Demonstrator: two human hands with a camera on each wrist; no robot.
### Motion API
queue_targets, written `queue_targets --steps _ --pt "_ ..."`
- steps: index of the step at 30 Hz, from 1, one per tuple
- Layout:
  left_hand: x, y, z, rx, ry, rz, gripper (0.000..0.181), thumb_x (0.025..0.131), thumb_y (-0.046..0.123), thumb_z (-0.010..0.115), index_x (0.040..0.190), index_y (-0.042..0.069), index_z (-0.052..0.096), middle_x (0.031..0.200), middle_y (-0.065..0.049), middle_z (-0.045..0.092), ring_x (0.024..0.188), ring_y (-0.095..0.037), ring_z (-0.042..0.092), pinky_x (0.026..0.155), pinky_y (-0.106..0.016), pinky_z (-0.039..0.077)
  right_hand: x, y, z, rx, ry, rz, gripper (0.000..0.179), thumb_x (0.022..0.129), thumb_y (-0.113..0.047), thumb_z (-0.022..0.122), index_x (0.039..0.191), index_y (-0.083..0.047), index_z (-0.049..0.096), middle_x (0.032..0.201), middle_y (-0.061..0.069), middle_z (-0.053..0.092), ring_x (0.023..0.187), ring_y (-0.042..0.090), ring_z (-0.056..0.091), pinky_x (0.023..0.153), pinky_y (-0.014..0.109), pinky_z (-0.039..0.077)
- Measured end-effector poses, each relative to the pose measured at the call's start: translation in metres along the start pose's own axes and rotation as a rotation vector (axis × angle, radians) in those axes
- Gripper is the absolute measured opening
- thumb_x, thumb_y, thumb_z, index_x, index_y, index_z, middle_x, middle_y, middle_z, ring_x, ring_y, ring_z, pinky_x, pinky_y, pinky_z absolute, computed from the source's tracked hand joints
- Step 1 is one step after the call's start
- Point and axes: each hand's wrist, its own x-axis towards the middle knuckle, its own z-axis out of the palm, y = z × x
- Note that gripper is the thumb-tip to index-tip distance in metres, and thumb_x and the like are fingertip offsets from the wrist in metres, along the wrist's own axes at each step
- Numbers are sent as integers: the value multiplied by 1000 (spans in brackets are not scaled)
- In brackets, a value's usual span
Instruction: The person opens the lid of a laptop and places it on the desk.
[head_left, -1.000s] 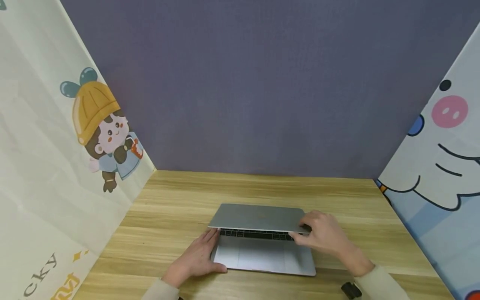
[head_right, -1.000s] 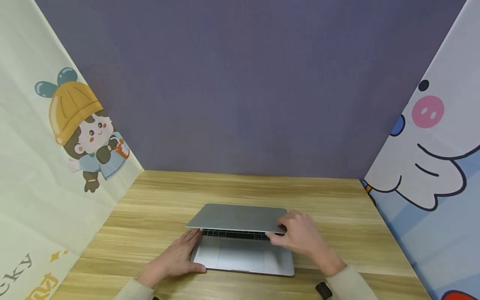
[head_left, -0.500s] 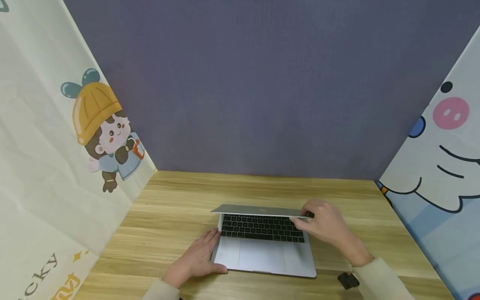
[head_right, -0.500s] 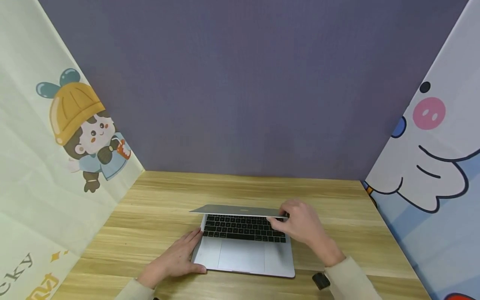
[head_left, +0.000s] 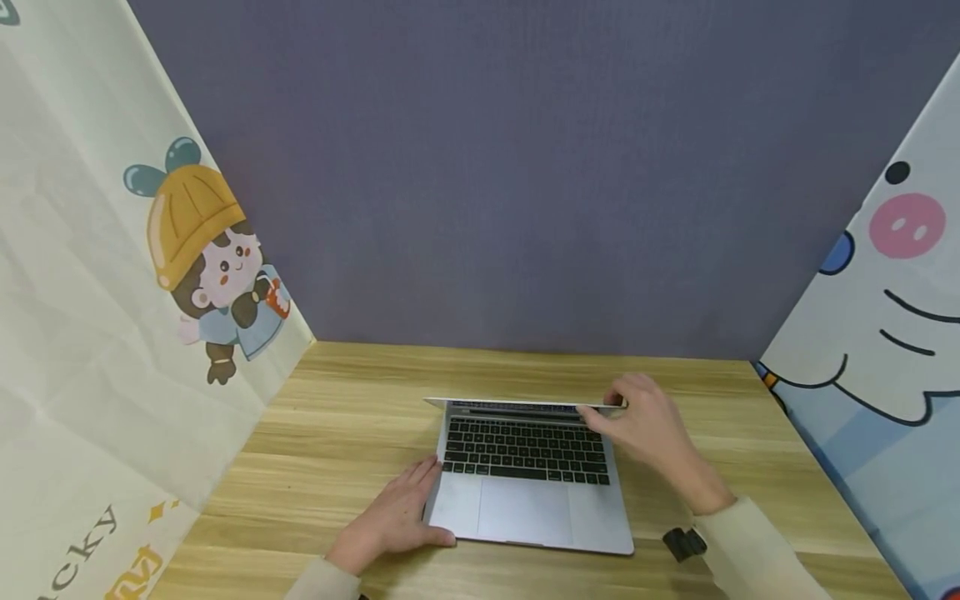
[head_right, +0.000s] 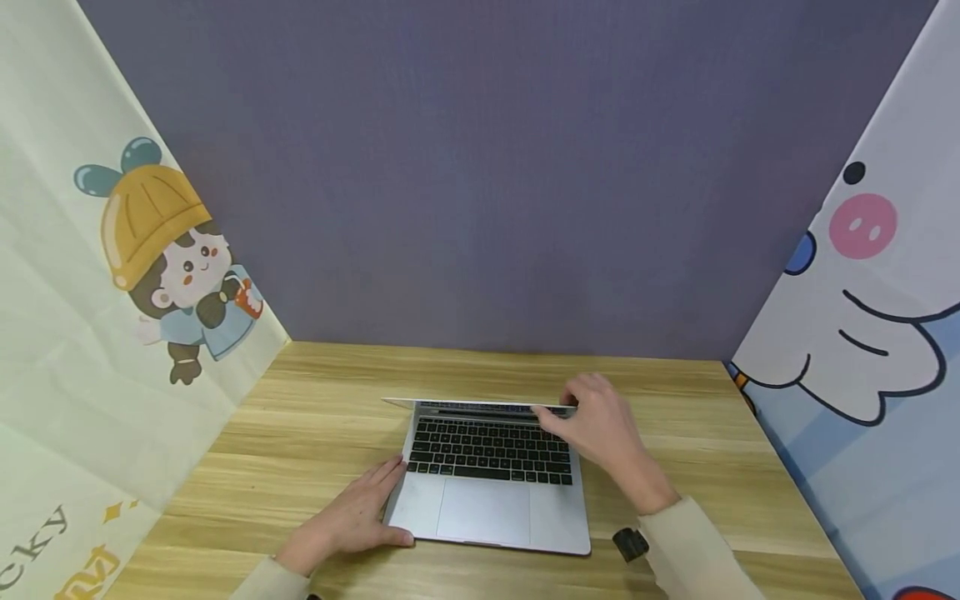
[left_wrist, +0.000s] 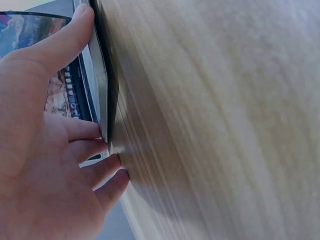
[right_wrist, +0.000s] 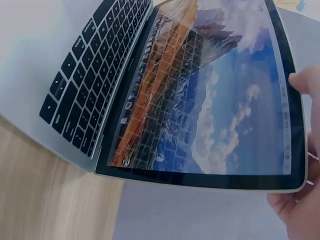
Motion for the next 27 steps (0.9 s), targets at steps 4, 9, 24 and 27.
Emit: queue_targets --steps 4,9,24,27 --pt "0 1 -1 -6 -6 -3 119 73 71 76 154 -6 35 162 -24 30 147 -44 31 115 -62 32 6 -1 3 -28 68 -19 33 79 -37 83 73 -11 64 74 -3 56 71 16 48 59 33 42" --pt "0 2 -1 -9 -16 -13 119 73 72 75 154 -5 35 162 -24 29 147 -44 31 115 -62 31 14 -3 7 -100 179 -111 37 74 -36 85 73 -7 63 70 3 56 67 21 45 61 35 39" --pt "-1 3 -3 -17 -23 -17 119 73 71 76 154 -6 34 162 -24 29 147 -44 31 116 -61 30 31 -7 14 -220 300 -136 38 76 -36 83 75 -4 63 74 11 58 68 33 48 61 43 37" --pt "-1 3 -3 -10 -27 -23 120 73 72 75 155 -5 34 163 -23 29 147 -43 30 116 -60 30 34 -7 16 -237 301 -117 38 77 -37 83 76 -4 64 75 12 59 69 34 49 60 43 37"
